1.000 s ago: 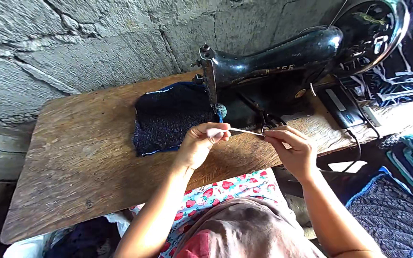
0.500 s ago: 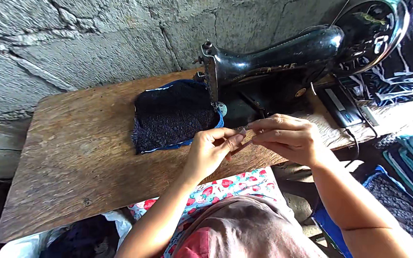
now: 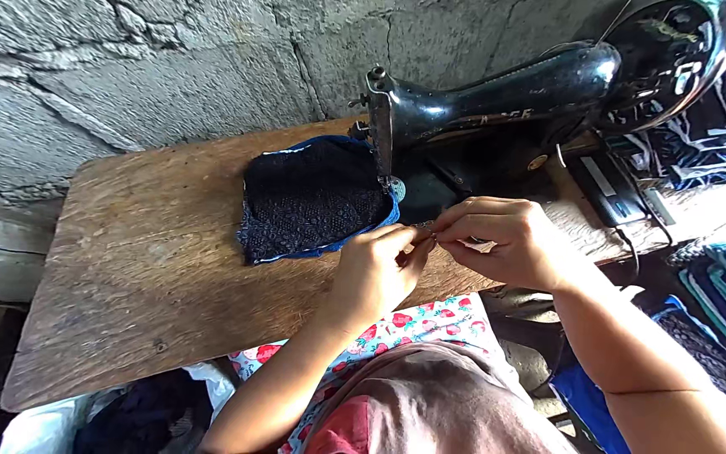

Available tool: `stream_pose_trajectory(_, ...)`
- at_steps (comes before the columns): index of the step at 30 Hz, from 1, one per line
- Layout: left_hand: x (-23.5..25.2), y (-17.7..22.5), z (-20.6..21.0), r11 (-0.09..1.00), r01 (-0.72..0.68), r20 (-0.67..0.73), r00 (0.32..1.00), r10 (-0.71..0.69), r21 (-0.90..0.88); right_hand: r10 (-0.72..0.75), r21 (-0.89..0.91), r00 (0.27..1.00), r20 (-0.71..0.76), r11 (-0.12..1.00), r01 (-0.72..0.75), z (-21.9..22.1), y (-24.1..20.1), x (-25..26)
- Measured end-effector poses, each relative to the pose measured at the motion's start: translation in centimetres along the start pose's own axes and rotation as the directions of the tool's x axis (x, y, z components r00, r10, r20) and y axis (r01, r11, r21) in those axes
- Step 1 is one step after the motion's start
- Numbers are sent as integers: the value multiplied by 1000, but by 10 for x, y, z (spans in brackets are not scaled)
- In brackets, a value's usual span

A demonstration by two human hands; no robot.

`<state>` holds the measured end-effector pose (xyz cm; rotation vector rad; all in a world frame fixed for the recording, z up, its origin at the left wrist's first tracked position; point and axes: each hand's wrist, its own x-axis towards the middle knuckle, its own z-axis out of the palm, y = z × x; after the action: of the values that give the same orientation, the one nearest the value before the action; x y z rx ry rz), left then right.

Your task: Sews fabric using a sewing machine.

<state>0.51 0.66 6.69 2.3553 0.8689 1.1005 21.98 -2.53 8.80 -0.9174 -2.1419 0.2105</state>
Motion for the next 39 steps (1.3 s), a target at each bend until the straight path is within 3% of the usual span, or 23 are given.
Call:
stream_pose_trajectory(4, 1, -1, -1, 1000, -3, 30, 1000, 3, 1, 8, -14, 1000, 14, 1000, -8, 1, 1, 1)
stream_pose_trajectory(8, 5, -5, -3, 993, 31, 62, 998, -24, -114, 21, -10, 1000, 15, 1000, -21, 3, 2, 0)
stream_pose_trajectory(11, 9, -7, -8, 954, 159, 157, 980, -121, -254, 29, 2, 999, 21, 1000, -29, 3, 3, 0)
stream_pose_trajectory(14, 14, -10, -13, 847, 339, 295, 928, -229, -409, 39, 16, 999, 26, 999, -40, 3, 4, 1)
stream_pose_trajectory(18, 19, -13, -16, 776, 452, 412, 869, -273, -440, 47, 29, 999, 28, 998, -48, 4, 4, 1)
stream_pose_trajectory(22, 18, -16, -12, 762, 447, 419, 872, -254, -468, 52, 26, 998, 31, 998, -53, 5, 3, 1)
stream_pose_trajectory(27, 15, -16, -10, 890, 304, 326, 926, -191, -341, 67, 13, 997, 33, 998, -67, 5, 4, 2)
stream_pose_trajectory(30, 16, -18, -10, 881, 325, 333, 919, -210, -343, 80, 29, 996, 28, 996, -81, 6, 4, 2)
stream_pose_trajectory(32, 21, -20, -11, 801, 433, 399, 877, -269, -413, 85, 56, 996, 9, 995, -85, 7, 4, 2)
stream_pose_trajectory(34, 28, -22, -13, 623, 608, 553, 771, -316, -492, 73, 75, 997, -28, 995, -71, 10, 3, 3)
stream_pose_trajectory(37, 35, -29, -16, 398, 753, 730, 638, -243, -525, -56, 30, 994, -89, 998, 59, 14, 4, 5)
stream_pose_trajectory(39, 40, -33, -18, 364, 768, 775, 610, -166, -527, -203, -33, 969, -142, 979, 201, 18, 9, 2)
